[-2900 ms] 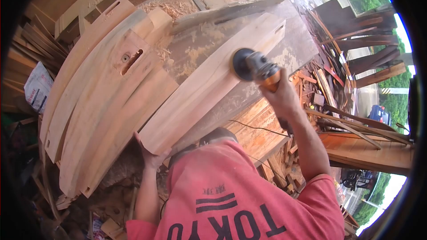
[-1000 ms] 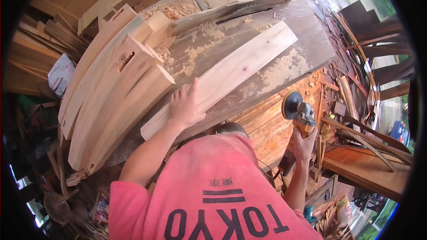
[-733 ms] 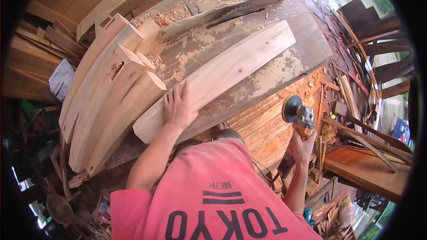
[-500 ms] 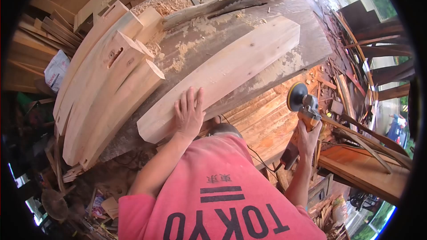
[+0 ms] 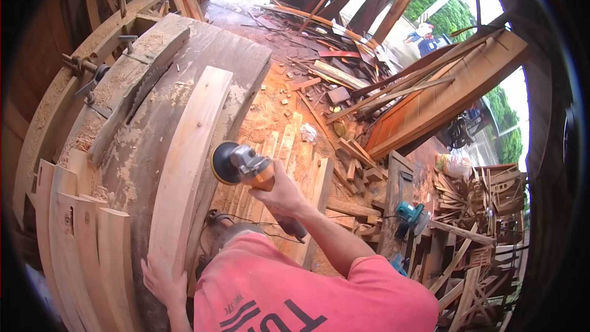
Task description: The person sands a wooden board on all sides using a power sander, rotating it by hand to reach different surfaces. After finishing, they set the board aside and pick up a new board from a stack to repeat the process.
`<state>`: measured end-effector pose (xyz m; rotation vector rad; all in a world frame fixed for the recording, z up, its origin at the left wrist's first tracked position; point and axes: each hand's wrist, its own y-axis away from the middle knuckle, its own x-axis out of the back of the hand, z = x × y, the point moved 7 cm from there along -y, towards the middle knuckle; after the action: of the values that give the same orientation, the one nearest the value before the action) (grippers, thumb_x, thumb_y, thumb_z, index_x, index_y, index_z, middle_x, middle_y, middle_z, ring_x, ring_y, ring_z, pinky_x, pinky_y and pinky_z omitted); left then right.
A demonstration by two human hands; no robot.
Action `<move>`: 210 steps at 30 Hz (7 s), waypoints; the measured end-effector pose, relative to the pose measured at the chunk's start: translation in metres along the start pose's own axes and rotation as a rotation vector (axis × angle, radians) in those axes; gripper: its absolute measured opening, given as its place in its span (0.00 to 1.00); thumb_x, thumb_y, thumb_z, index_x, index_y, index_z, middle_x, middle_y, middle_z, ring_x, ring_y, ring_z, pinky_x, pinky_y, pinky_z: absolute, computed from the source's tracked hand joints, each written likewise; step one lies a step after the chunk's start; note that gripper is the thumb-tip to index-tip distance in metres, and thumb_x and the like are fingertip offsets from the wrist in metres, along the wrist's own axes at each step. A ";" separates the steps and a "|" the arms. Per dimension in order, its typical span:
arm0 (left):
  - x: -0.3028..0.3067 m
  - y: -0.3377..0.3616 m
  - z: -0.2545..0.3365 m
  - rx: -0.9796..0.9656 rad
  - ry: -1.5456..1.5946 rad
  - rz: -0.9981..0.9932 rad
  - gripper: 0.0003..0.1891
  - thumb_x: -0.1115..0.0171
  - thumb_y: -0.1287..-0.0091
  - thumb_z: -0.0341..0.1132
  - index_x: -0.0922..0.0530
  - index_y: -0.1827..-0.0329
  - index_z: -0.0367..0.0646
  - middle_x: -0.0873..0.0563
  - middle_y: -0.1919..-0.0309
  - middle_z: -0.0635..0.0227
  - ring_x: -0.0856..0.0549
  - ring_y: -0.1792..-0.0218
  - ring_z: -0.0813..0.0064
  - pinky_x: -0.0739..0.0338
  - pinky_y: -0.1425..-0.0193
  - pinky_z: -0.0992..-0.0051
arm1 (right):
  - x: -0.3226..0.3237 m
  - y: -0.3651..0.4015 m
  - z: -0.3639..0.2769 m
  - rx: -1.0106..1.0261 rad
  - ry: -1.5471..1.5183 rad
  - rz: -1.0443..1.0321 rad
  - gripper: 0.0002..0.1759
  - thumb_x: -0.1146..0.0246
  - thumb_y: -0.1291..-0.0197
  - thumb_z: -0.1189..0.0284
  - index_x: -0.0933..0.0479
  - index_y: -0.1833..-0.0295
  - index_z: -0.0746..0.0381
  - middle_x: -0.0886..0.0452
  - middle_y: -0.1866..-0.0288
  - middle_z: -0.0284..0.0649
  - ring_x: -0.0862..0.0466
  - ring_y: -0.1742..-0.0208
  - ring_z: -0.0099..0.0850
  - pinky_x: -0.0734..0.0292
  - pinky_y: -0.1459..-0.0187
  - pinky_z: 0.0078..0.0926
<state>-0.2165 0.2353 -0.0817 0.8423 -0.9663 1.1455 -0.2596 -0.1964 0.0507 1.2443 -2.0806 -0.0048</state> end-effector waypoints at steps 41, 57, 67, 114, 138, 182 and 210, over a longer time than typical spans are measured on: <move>-0.023 -0.015 -0.127 0.218 0.948 -0.049 0.70 0.11 0.62 0.50 0.48 0.17 0.43 0.27 0.26 0.48 0.27 0.24 0.51 0.32 0.19 0.58 | -0.252 0.119 -0.121 0.570 0.472 -0.442 0.42 0.25 0.40 0.67 0.40 0.26 0.61 0.15 0.49 0.63 0.14 0.49 0.65 0.18 0.52 0.55; -0.033 -0.014 -0.125 0.201 0.991 -0.021 0.72 0.09 0.61 0.53 0.51 0.17 0.45 0.23 0.29 0.53 0.20 0.29 0.57 0.25 0.24 0.60 | -0.281 0.140 -0.130 0.598 0.493 -0.447 0.43 0.25 0.39 0.65 0.42 0.25 0.62 0.15 0.50 0.64 0.14 0.50 0.66 0.18 0.53 0.55; -0.031 -0.013 -0.128 0.227 1.016 -0.067 0.73 0.09 0.61 0.53 0.53 0.16 0.49 0.22 0.28 0.52 0.21 0.27 0.54 0.26 0.23 0.59 | -0.296 0.149 -0.120 0.619 0.535 -0.430 0.42 0.25 0.38 0.64 0.42 0.26 0.62 0.15 0.51 0.63 0.13 0.53 0.66 0.18 0.56 0.56; -0.035 -0.015 -0.125 0.191 1.041 -0.011 0.70 0.09 0.62 0.40 0.53 0.18 0.43 0.31 0.28 0.56 0.31 0.24 0.61 0.34 0.19 0.61 | -0.231 0.067 -0.126 0.511 0.581 -0.252 0.39 0.26 0.37 0.60 0.41 0.31 0.62 0.13 0.55 0.62 0.12 0.55 0.63 0.17 0.57 0.55; -0.032 -0.017 -0.115 0.264 1.151 -0.065 0.71 0.10 0.62 0.39 0.55 0.18 0.45 0.31 0.27 0.59 0.28 0.26 0.63 0.31 0.21 0.60 | -0.071 -0.118 -0.116 0.267 0.517 0.025 0.32 0.28 0.37 0.60 0.37 0.38 0.61 0.13 0.54 0.61 0.10 0.53 0.56 0.17 0.54 0.52; -0.042 -0.229 0.184 -0.196 -0.025 -0.159 0.70 0.17 0.64 0.44 0.51 0.12 0.55 0.25 0.34 0.47 0.24 0.33 0.41 0.29 0.30 0.43 | 0.037 -0.094 0.200 -0.256 -0.351 0.399 0.41 0.23 0.43 0.57 0.34 0.33 0.66 0.17 0.43 0.50 0.15 0.41 0.38 0.21 0.39 0.36; -0.005 -0.073 0.089 0.023 -0.143 -0.043 0.58 0.15 0.51 0.48 0.39 0.16 0.47 0.38 0.18 0.52 0.35 0.21 0.48 0.39 0.20 0.49 | 0.012 -0.131 0.109 -0.036 -0.264 0.153 0.37 0.28 0.35 0.67 0.37 0.27 0.65 0.22 0.43 0.43 0.19 0.46 0.32 0.22 0.45 0.32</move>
<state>-0.1624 0.1363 -0.0584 0.9687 -1.0489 1.0726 -0.2241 -0.3127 -0.0693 1.1087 -2.3878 -0.1440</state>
